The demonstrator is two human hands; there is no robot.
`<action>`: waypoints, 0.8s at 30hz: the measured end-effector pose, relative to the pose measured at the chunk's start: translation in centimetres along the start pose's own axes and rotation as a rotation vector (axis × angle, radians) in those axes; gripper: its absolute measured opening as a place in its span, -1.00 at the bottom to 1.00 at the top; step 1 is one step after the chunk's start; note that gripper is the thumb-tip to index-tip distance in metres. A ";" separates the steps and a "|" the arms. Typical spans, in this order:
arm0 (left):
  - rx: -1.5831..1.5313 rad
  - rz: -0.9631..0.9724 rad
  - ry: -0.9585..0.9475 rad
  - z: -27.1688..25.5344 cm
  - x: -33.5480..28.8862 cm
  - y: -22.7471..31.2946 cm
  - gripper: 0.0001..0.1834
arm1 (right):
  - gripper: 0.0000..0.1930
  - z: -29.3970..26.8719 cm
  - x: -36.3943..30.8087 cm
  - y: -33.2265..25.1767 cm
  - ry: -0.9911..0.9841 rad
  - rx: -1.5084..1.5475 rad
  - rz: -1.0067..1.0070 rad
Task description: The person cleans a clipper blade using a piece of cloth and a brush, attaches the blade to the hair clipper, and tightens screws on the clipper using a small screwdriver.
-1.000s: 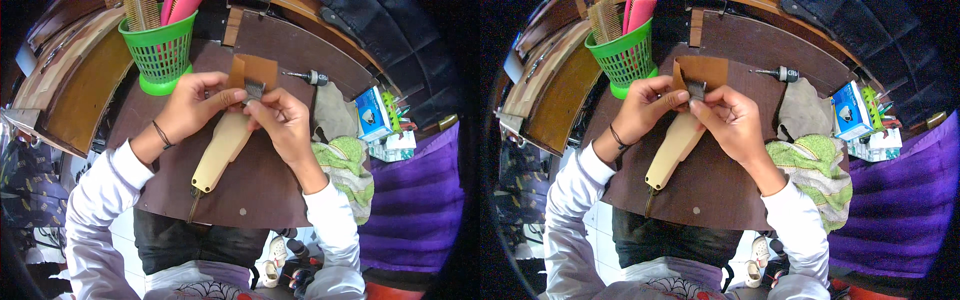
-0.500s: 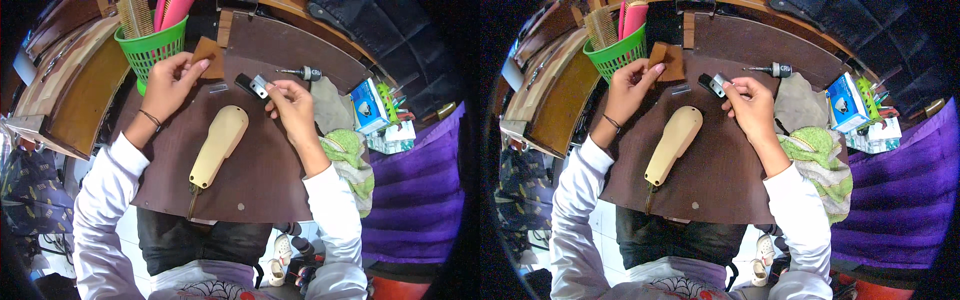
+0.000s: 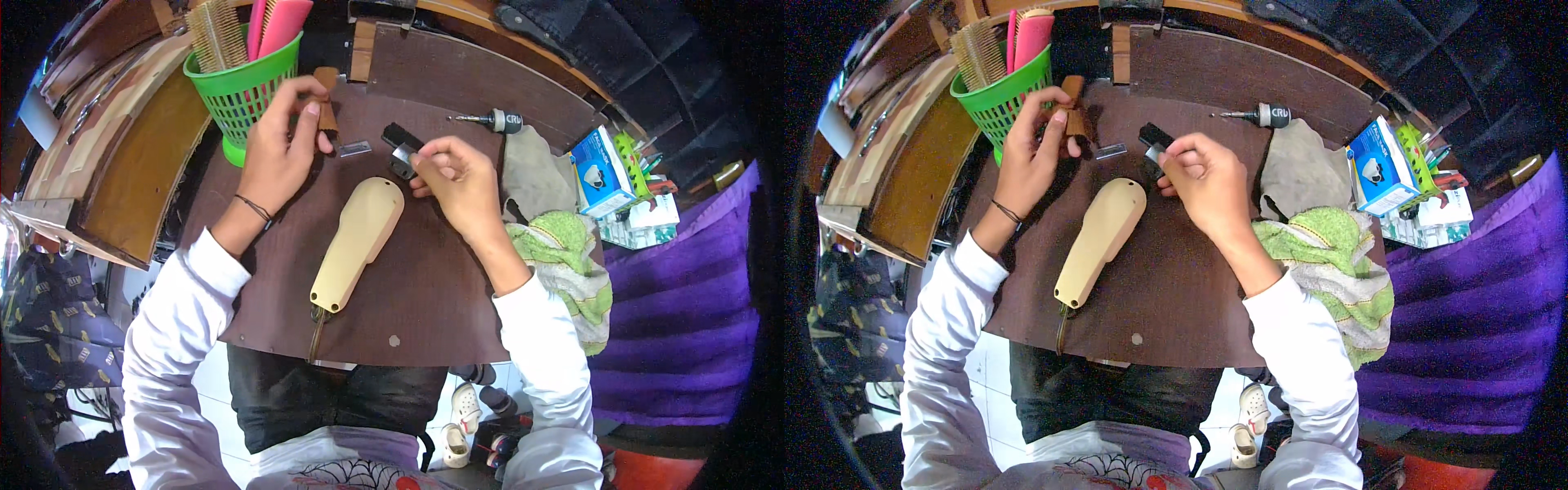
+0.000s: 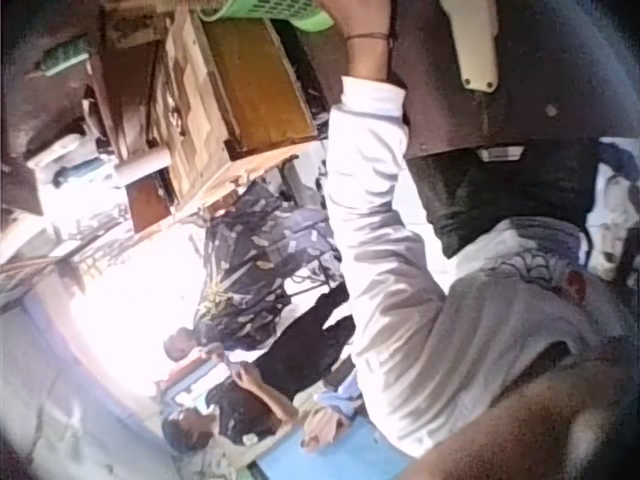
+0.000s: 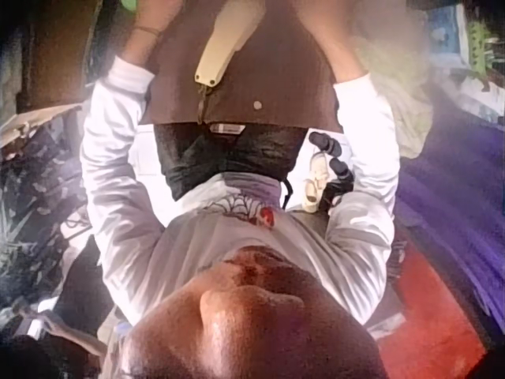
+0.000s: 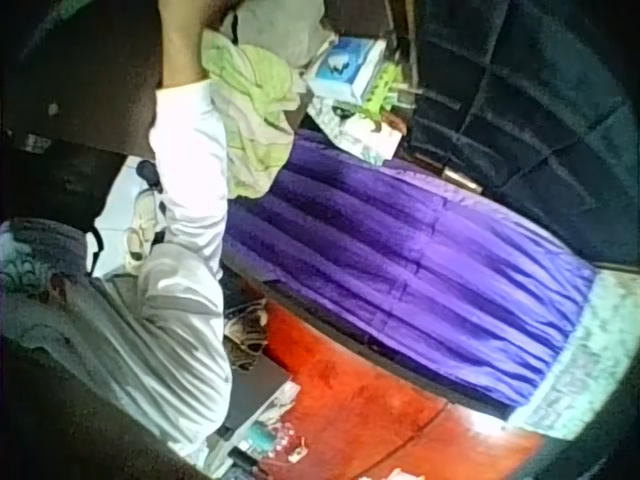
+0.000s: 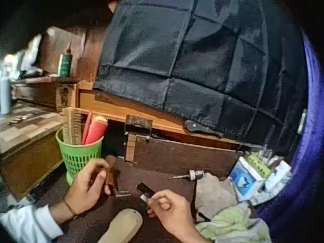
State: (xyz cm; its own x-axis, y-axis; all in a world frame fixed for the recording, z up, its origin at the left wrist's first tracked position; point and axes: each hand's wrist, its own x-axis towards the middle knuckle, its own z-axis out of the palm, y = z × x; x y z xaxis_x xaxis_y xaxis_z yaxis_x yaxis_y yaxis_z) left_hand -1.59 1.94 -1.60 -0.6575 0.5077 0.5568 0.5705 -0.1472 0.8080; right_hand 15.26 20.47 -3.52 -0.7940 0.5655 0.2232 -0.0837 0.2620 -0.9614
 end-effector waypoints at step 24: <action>0.747 0.222 -0.222 2.6 -1.4 7.7 -0.59 | -0.68 -4.6 -0.5 0.4 0.119 -0.863 -0.321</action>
State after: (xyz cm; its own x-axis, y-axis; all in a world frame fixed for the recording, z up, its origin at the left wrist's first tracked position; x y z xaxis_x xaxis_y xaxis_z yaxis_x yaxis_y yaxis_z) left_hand 5.03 2.32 3.33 -0.4223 0.7011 0.5746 0.9058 0.3015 0.2978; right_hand 18.33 23.87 -3.25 -0.7392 0.4289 0.5193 0.2264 0.8844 -0.4082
